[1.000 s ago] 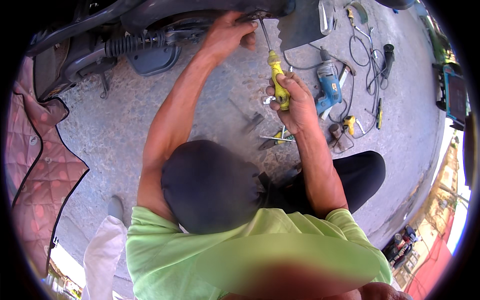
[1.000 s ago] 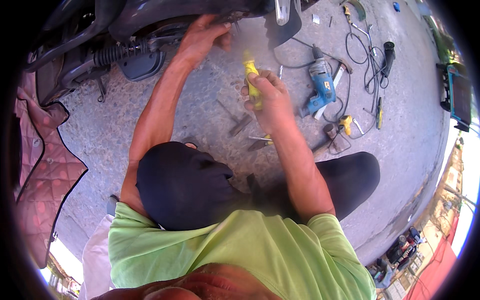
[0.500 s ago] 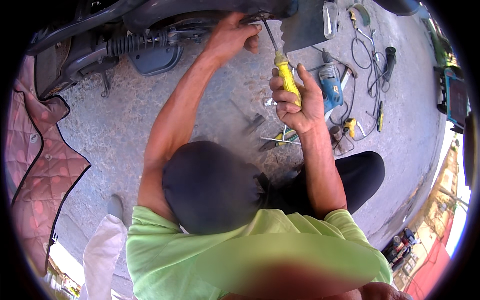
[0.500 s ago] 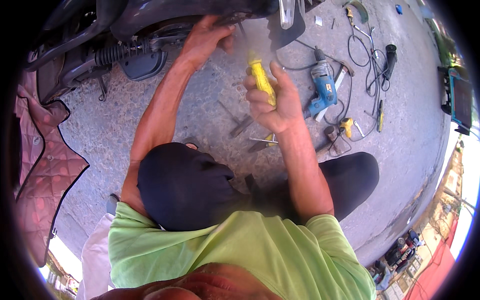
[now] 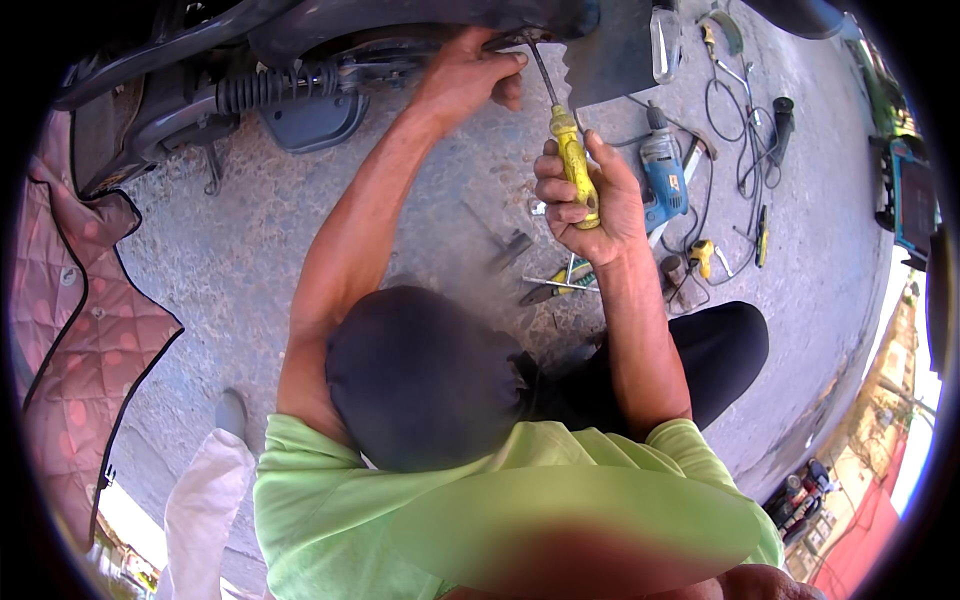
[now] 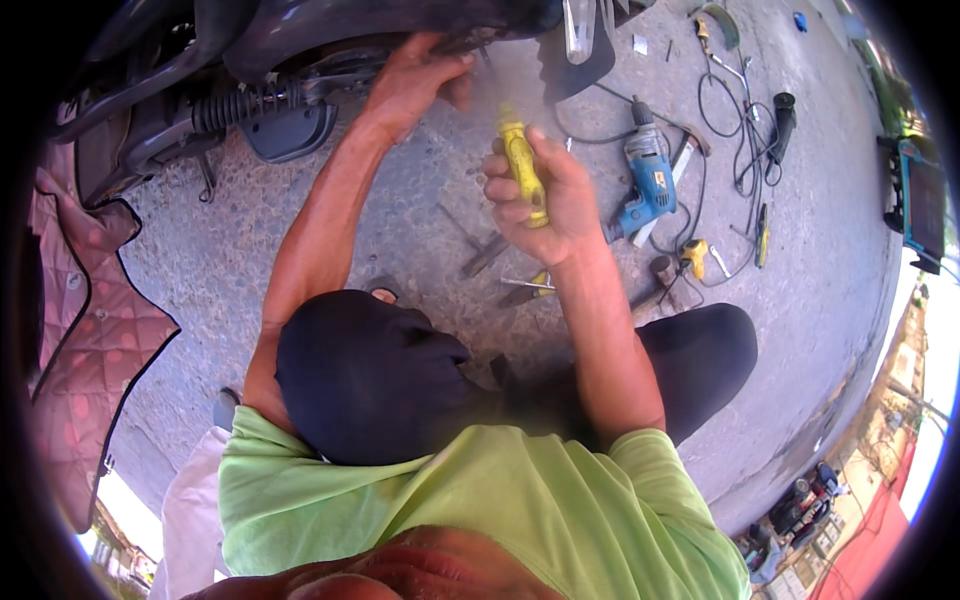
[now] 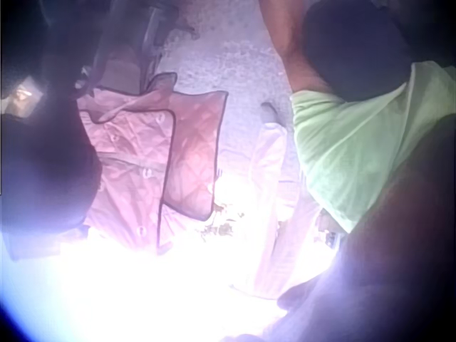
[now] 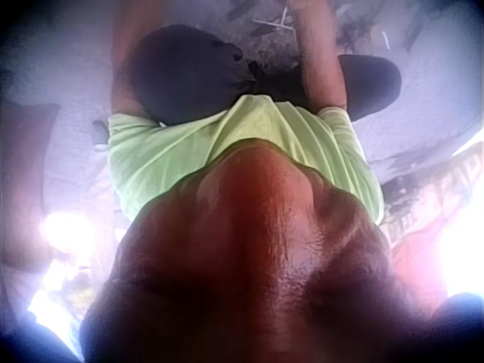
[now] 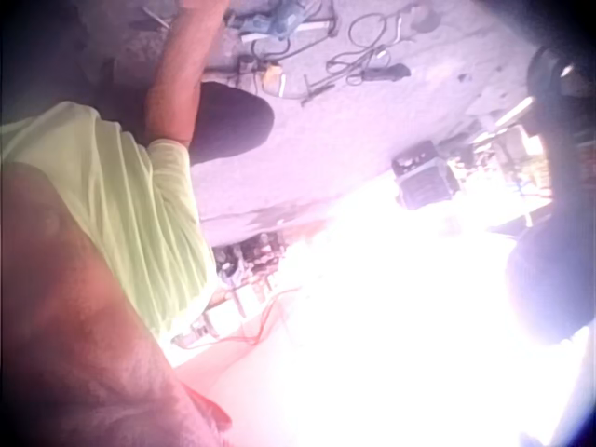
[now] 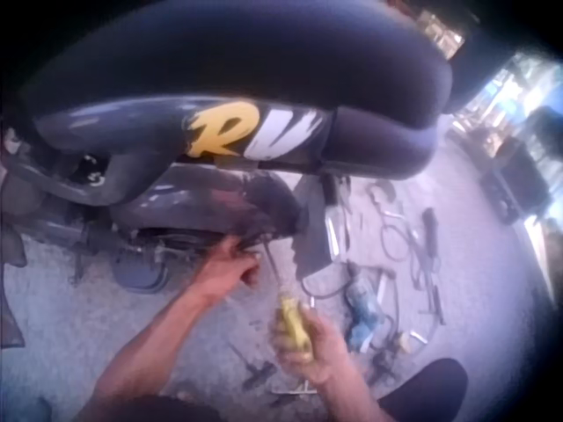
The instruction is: The person unscrews and removes a rear panel from a scooter using a T-handle socket wrench and a screwdriver.
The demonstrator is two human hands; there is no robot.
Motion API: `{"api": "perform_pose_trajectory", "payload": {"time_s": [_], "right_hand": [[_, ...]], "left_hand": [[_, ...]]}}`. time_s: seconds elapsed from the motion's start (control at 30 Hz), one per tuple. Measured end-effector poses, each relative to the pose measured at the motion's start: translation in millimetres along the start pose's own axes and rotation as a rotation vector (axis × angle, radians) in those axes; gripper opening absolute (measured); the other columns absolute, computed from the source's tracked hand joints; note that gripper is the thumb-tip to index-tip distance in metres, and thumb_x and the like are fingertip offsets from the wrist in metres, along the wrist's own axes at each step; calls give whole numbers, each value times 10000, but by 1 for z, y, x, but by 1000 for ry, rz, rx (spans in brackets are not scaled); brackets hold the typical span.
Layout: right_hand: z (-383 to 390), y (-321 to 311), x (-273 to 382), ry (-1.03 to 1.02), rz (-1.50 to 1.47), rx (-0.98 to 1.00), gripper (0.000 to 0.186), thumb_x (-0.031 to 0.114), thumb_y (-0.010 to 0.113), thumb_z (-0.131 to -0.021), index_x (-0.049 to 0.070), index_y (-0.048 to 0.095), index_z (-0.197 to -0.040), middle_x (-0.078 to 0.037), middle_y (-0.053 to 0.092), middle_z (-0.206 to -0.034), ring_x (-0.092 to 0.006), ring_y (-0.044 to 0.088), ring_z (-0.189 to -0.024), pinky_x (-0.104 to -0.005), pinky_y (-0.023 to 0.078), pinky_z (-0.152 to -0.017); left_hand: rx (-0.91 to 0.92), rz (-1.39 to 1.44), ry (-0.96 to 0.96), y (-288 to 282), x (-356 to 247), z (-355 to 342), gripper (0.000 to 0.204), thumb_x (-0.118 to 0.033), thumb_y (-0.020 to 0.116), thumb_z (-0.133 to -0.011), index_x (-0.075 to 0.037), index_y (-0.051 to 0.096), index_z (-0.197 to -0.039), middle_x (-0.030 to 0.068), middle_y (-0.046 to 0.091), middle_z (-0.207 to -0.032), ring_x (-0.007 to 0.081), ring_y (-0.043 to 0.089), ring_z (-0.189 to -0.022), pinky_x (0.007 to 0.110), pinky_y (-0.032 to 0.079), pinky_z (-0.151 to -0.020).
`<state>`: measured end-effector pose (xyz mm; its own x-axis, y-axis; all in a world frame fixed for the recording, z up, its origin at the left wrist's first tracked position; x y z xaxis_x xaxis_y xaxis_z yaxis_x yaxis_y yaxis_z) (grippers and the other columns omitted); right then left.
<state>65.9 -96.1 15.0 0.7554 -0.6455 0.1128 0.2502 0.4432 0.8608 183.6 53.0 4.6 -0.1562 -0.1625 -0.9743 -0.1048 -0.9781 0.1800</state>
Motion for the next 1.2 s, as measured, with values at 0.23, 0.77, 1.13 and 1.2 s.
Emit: {"api": "perform_pose_trajectory", "payload": {"time_s": [0.23,0.77,1.13,1.2], "right_hand": [[26,5,37,-675,1326,-631,311,236,660,-1018,-12,628,-1203,-26,649,-901,-110,589,-708,-252,495,-608],[19,-4,37,-517,998,-501,272,204,640,-1012,-23,607,-1158,-63,658,-936,-135,625,-738,-269,523,-615],[1,-1,16,61,-7,81,431,271,543,-1053,-27,481,-1358,-77,579,-1034,-82,473,-645,-204,402,-497],[4,-2,18,-25,107,-9,428,228,570,-1030,-22,483,-1367,-82,581,-1038,-100,499,-674,-212,434,-525]], "left_hand": [[9,-15,29,1,1,-3,362,-144,713,-941,69,590,-1208,102,697,-795,190,709,-671,336,601,-639],[-2,-16,40,2,-5,-1,384,-157,720,-940,55,580,-1227,100,699,-785,184,703,-657,333,592,-636],[-49,-3,-3,1,-3,-2,411,-169,741,-925,93,583,-1198,106,709,-796,184,705,-667,325,581,-626],[-58,31,-6,-2,-2,-3,411,-167,748,-919,94,599,-1200,102,711,-798,178,701,-668,320,579,-628]]}}
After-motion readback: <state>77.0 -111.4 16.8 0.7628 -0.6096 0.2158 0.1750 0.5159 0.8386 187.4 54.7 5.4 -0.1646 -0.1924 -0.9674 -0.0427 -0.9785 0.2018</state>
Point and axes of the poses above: each hand's wrist, its own z-axis away from the middle knuckle, its own y-axis out of the palm, x = y × z, the point moved 8 cm from there along -z, towards the middle knuckle
